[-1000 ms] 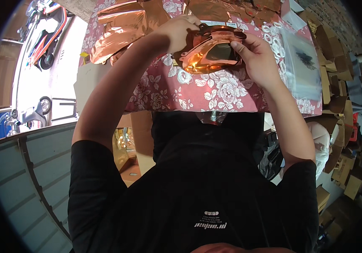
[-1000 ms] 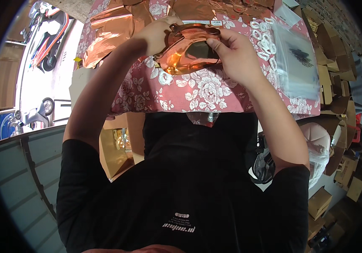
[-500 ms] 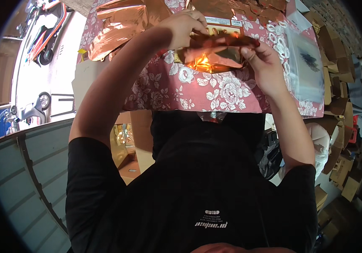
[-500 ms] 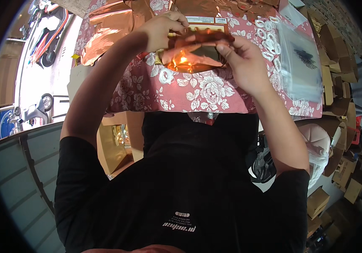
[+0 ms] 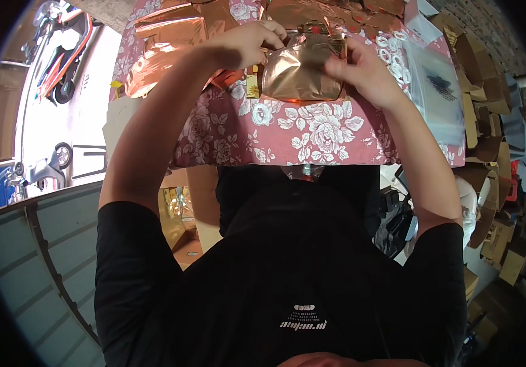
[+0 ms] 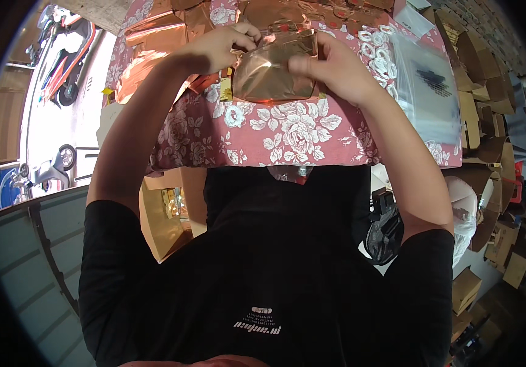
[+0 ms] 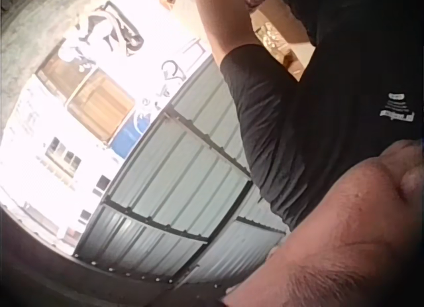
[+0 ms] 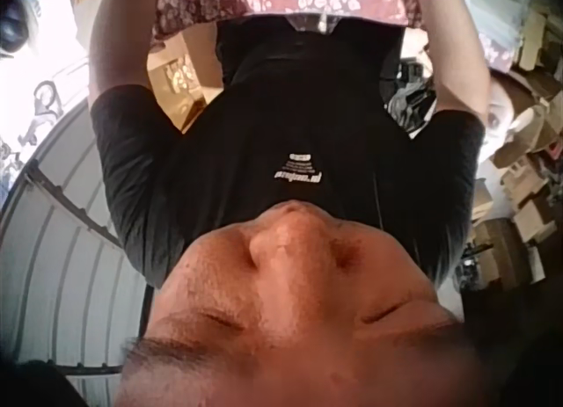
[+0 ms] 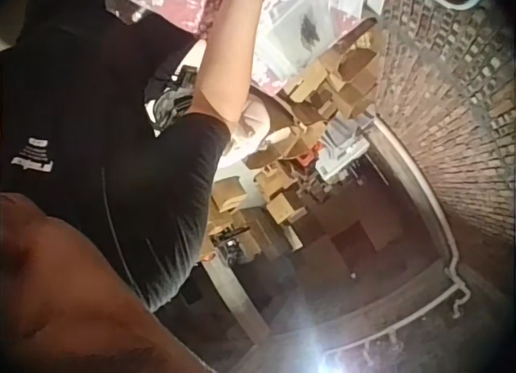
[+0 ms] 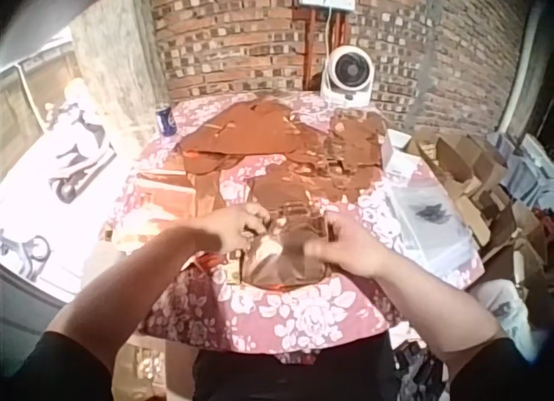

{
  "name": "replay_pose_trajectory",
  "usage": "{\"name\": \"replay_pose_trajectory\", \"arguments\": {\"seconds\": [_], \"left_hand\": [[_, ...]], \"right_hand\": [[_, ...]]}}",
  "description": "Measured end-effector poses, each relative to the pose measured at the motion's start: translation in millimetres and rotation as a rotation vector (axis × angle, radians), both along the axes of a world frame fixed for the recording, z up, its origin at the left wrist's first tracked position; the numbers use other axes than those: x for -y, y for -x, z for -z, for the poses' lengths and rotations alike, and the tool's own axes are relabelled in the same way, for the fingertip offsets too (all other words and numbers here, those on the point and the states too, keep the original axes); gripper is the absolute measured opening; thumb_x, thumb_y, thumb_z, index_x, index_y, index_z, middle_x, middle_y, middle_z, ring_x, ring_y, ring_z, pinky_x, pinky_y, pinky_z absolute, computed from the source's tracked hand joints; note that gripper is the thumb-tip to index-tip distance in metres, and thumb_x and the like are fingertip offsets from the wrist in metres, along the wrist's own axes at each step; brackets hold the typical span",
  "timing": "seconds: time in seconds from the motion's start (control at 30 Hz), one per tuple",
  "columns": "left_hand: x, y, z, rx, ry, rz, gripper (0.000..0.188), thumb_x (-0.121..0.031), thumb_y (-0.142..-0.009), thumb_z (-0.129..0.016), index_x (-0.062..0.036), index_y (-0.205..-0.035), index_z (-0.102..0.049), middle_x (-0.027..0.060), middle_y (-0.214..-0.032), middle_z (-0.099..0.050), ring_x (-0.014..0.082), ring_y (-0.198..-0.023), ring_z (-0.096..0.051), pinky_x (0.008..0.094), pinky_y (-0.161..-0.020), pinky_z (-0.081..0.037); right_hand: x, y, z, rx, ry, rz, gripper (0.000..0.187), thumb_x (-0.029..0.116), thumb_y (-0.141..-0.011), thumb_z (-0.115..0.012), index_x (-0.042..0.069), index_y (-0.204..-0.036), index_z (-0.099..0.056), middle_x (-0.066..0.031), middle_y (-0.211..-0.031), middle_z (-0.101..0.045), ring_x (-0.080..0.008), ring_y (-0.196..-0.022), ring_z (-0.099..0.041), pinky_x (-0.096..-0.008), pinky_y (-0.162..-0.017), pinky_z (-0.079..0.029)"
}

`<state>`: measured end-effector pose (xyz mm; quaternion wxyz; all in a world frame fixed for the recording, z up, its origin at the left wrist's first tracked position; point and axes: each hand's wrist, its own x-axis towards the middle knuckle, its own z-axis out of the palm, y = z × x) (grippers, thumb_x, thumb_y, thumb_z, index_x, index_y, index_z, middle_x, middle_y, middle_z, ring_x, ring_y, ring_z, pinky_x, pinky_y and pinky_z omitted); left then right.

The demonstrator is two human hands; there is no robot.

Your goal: Folding foil balloons around cardboard inserts and placing them into plastic sleeves.

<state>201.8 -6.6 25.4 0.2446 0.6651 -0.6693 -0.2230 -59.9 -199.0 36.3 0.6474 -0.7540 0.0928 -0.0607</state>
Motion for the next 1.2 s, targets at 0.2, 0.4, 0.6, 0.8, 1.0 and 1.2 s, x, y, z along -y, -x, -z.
{"name": "replay_pose_trajectory", "arguments": {"seconds": [0.2,0.4,0.6,0.8,1.0,1.2], "left_hand": [[1.8,-2.1,4.6,0.141,0.077,0.057,0.040,0.015,-0.080,-0.063,0.0021,-0.115,-0.077,0.0142,-0.144,-0.063,0.0334,-0.133,-0.061,0.0389,-0.108,-0.054],[5.8,-0.4,-5.6,0.146,0.090,0.087,0.039,0.012,-0.083,-0.067,0.0018,-0.120,-0.073,0.0168,-0.140,-0.064,0.0344,-0.133,-0.061,0.0396,-0.112,-0.050],[1.9,0.2,-4.3,0.045,0.095,0.062,0.043,0.009,-0.084,-0.071,0.0042,-0.126,-0.070,0.0158,-0.134,-0.065,0.0339,-0.131,-0.062,0.0392,-0.113,-0.050],[0.5,5.6,-8.2,-0.047,0.056,-0.055,0.048,0.000,-0.097,-0.069,0.0005,-0.145,-0.063,0.0154,-0.136,-0.068,0.0303,-0.129,-0.064,0.0381,-0.113,-0.050],[-17.8,29.4,-40.1,0.045,0.363,-0.429,0.056,0.010,-0.092,-0.055,-0.0014,-0.146,-0.066,0.0224,-0.130,-0.072,0.0348,-0.125,-0.069,0.0435,-0.110,-0.053],[-82.0,155.8,-43.5,0.468,0.238,-0.235,0.062,-0.022,-0.096,-0.076,0.0100,-0.146,-0.059,0.0273,-0.157,-0.058,0.0436,-0.148,-0.053,0.0505,-0.125,-0.040]], "right_hand": [[-31.5,36.9,-31.3,-0.204,0.508,0.021,0.085,0.002,-0.074,-0.100,-0.001,-0.145,-0.054,-0.0122,-0.129,-0.072,-0.0190,-0.122,-0.067,-0.0375,-0.106,-0.055],[-22.9,33.7,-6.0,-0.201,0.398,0.066,0.058,0.001,-0.089,-0.090,-0.001,-0.139,-0.060,-0.0091,-0.111,-0.078,-0.0174,-0.100,-0.073,-0.0337,-0.092,-0.058],[-29.5,24.3,-14.2,-0.284,0.519,0.128,0.048,0.000,-0.091,-0.085,-0.002,-0.134,-0.064,-0.0084,-0.107,-0.078,-0.0166,-0.092,-0.073,-0.0313,-0.082,-0.058],[-27.5,20.1,-8.6,-0.288,0.555,0.174,0.063,0.003,-0.087,-0.087,0.000,-0.143,-0.058,-0.0071,-0.096,-0.073,-0.0189,-0.083,-0.071,-0.0342,-0.076,-0.058],[-30.0,18.3,-16.0,-0.278,0.659,0.173,0.077,0.006,-0.083,-0.090,0.000,-0.151,-0.052,-0.0119,-0.100,-0.074,-0.0265,-0.091,-0.073,-0.0388,-0.081,-0.058],[-26.1,18.3,-10.1,-0.296,0.725,0.180,0.085,0.010,-0.083,-0.091,0.000,-0.155,-0.047,-0.0159,-0.106,-0.075,-0.0337,-0.096,-0.074,-0.0433,-0.086,-0.059]]}}
